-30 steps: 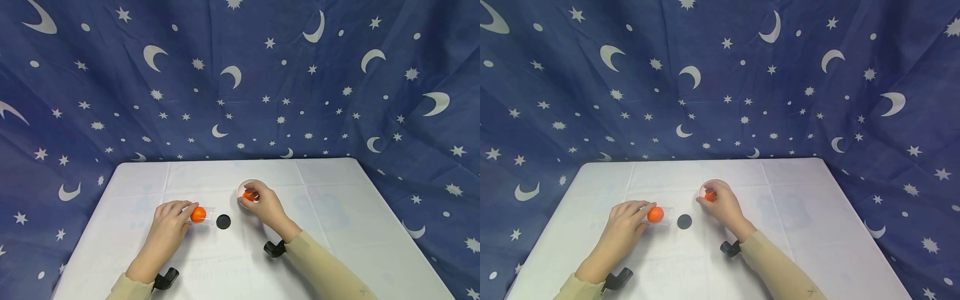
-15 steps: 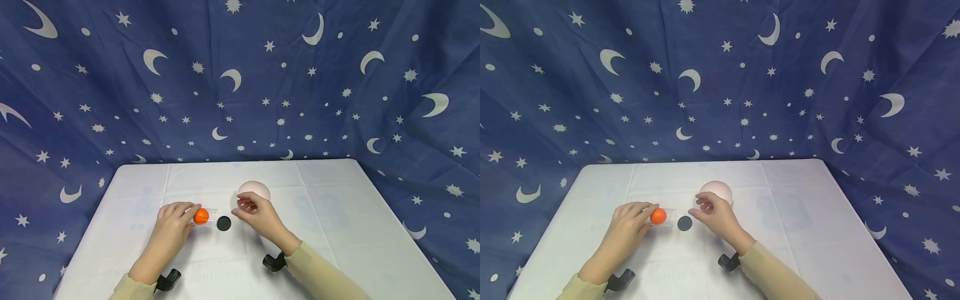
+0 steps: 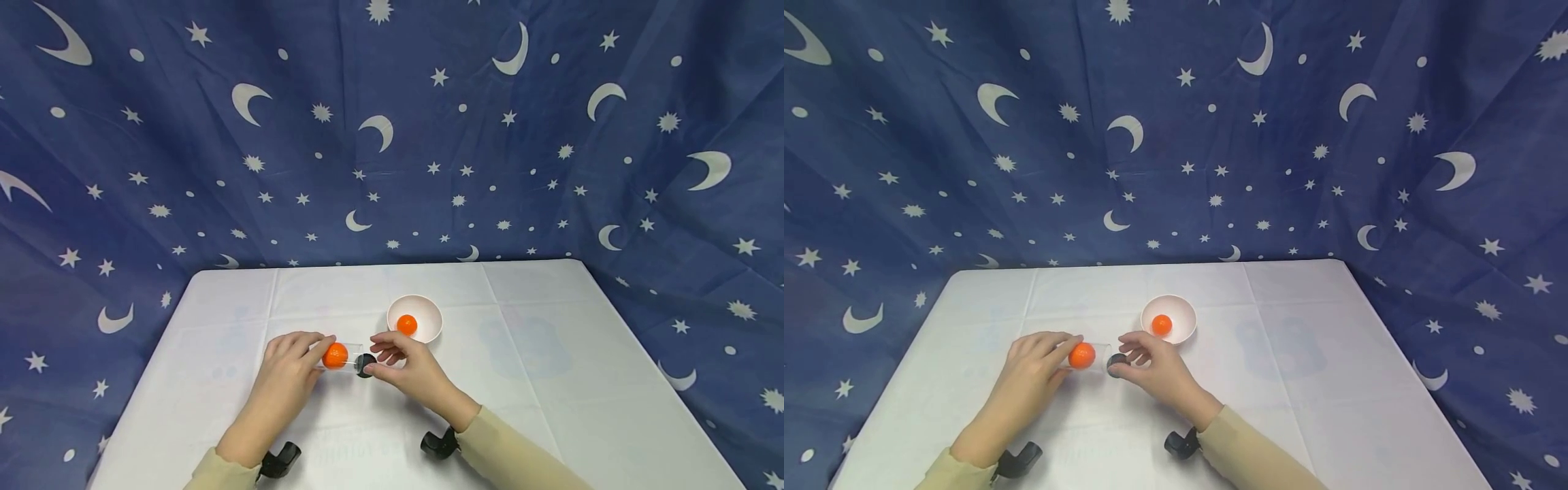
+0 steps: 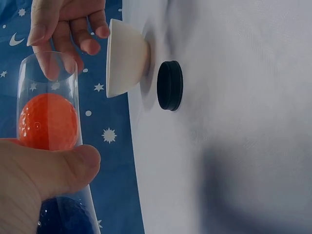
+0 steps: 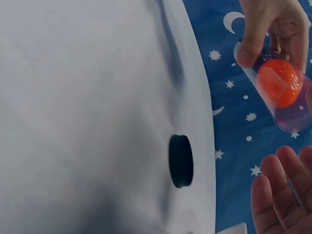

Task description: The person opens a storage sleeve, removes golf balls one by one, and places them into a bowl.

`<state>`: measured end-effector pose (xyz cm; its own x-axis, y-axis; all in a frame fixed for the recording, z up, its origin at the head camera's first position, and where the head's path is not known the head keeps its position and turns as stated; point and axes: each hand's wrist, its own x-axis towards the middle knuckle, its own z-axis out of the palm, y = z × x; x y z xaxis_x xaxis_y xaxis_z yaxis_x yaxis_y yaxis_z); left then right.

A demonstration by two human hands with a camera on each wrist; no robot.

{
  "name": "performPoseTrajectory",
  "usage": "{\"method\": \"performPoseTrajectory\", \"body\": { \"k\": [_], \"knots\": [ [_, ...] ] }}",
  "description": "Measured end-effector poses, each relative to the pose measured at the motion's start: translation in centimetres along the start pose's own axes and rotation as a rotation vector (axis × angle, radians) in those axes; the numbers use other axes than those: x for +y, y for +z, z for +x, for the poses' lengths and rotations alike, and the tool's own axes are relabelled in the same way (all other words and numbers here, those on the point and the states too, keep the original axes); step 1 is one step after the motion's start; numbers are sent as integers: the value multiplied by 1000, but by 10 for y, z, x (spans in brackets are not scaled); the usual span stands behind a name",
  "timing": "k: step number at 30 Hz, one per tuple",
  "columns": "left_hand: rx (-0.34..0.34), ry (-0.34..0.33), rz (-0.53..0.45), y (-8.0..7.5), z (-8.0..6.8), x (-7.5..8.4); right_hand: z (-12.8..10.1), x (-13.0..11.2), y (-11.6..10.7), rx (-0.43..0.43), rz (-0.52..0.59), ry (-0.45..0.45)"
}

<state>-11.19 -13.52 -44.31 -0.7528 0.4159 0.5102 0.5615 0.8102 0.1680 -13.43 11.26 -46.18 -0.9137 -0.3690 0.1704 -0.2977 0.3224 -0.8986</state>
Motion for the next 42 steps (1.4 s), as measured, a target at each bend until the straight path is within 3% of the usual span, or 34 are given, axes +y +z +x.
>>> {"method": "performPoseTrajectory", "body": {
  "k": [7, 22, 42],
  "knots": [
    [-43, -2, 9, 1, -1, 5, -2, 5, 7, -48, 16, -36],
    [-28, 18, 38, 4, 0, 6, 0, 10, 9, -44, 2, -46],
    [77, 55, 57, 7, 1, 5, 1, 10, 13, -90, 5, 30]
  ]
}}
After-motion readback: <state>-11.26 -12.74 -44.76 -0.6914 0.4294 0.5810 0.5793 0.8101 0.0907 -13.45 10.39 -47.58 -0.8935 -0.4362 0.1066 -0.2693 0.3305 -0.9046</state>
